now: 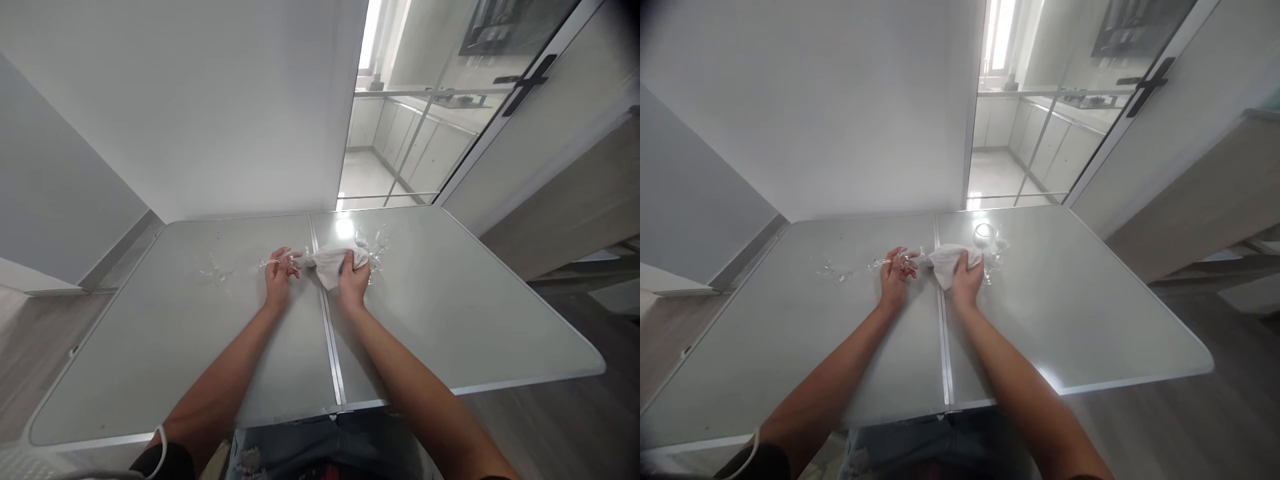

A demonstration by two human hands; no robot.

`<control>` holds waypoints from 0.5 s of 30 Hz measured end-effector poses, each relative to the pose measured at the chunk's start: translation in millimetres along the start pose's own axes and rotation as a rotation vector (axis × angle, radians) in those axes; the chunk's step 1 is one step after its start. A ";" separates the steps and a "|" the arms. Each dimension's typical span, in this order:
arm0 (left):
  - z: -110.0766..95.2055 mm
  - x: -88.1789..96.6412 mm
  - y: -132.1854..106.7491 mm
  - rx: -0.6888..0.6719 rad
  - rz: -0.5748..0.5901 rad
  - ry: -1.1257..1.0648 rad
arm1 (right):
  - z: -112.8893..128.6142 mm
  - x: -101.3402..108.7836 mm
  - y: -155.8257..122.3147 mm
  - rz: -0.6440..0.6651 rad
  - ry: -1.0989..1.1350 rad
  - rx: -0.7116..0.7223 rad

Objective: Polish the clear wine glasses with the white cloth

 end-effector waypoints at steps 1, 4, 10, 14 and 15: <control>0.1 -0.8 -1.3 0.013 0.044 0.026 | 4.1 -0.5 -3.1 0.029 -0.004 0.029; -1.1 -2.7 -5.1 0.000 0.115 0.127 | 12.3 -4.7 -13.5 0.174 0.046 0.061; -2.5 -2.1 -7.5 -0.051 0.068 0.179 | 7.3 -9.7 -23.1 0.587 0.228 0.029; 0.3 0.4 -7.0 0.001 0.107 0.158 | 1.0 -5.3 -22.2 0.868 0.153 0.115; 1.3 1.4 -6.7 0.018 0.102 0.146 | 1.3 -4.0 -21.5 0.922 0.108 0.178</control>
Point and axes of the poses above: each hand's wrist, its own y-axis towards the middle knuckle, its own x-axis out of the back of the hand, z = x × y, the point moved 1 cm from there along y, towards the middle knuckle, and after that the axes turned 3 degrees about -x, right-handed, at the moved point
